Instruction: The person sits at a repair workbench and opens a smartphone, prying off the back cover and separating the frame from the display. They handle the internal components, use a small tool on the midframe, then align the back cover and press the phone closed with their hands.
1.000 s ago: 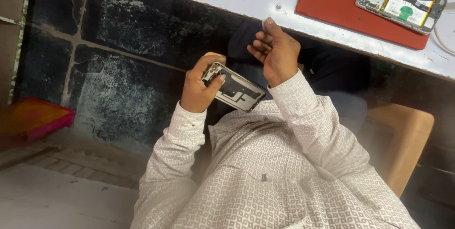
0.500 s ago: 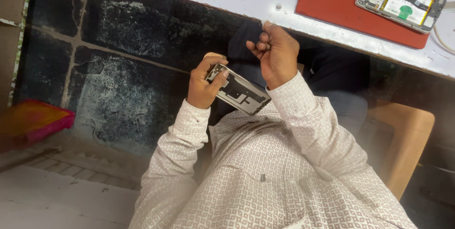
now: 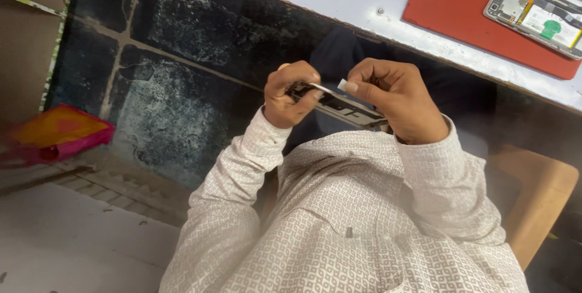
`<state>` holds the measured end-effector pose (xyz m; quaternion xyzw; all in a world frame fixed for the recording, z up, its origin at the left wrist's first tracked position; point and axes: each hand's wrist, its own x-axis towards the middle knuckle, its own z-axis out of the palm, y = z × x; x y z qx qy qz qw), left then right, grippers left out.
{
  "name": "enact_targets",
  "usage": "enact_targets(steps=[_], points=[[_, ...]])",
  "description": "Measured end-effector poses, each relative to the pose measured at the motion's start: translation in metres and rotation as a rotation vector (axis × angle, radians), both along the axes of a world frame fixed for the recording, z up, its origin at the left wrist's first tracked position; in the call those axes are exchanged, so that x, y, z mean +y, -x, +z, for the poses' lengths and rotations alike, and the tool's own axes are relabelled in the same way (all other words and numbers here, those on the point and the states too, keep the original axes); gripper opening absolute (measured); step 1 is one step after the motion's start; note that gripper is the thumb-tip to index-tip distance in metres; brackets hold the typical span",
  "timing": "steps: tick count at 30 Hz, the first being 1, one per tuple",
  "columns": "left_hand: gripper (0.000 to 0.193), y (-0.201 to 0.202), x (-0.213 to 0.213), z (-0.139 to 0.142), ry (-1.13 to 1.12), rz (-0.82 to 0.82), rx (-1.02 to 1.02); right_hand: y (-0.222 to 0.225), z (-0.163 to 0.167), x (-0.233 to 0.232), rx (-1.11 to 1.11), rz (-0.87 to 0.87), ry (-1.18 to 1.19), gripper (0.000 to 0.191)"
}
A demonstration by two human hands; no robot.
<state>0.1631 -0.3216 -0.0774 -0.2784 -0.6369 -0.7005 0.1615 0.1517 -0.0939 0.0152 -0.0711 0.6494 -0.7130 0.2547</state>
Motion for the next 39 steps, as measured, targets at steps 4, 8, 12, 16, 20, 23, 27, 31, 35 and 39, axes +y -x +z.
enact_targets(steps=[4, 8, 12, 16, 20, 23, 27, 31, 35, 39], points=[[0.035, 0.011, 0.016, 0.013, 0.006, -0.056, 0.110, 0.000, 0.017, 0.009, 0.015, 0.016, -0.057, 0.012], [0.036, 0.013, 0.028, 0.015, 0.000, -0.061, 0.154, -0.002, 0.027, 0.019, -0.030, -0.027, -0.081, 0.013], [0.035, 0.015, 0.038, 0.012, 0.041, -0.058, 0.170, -0.003, 0.031, 0.027, -0.002, -0.005, -0.060, 0.014], [0.035, 0.012, 0.042, 0.013, 0.096, -0.025, 0.185, -0.003, 0.032, 0.030, 0.053, 0.047, -0.093, 0.015], [0.034, 0.011, 0.044, 0.017, 0.118, -0.021, 0.175, -0.002, 0.032, 0.030, 0.082, 0.082, -0.091, 0.017], [0.034, 0.010, 0.045, 0.018, 0.127, -0.006, 0.173, -0.003, 0.032, 0.030, 0.075, 0.066, -0.096, 0.016], [0.034, 0.010, 0.045, 0.019, 0.129, 0.000, 0.174, -0.004, 0.032, 0.027, 0.097, 0.026, -0.135, 0.014], [0.034, 0.010, 0.045, 0.019, 0.134, 0.006, 0.171, -0.006, 0.034, 0.024, 0.131, -0.006, -0.180, 0.013], [0.034, 0.009, 0.044, 0.020, 0.142, 0.018, 0.172, -0.009, 0.037, 0.021, 0.148, -0.037, -0.204, 0.012], [0.033, 0.009, 0.044, 0.020, 0.149, 0.019, 0.177, -0.013, 0.037, 0.018, 0.182, -0.087, -0.257, 0.011]])
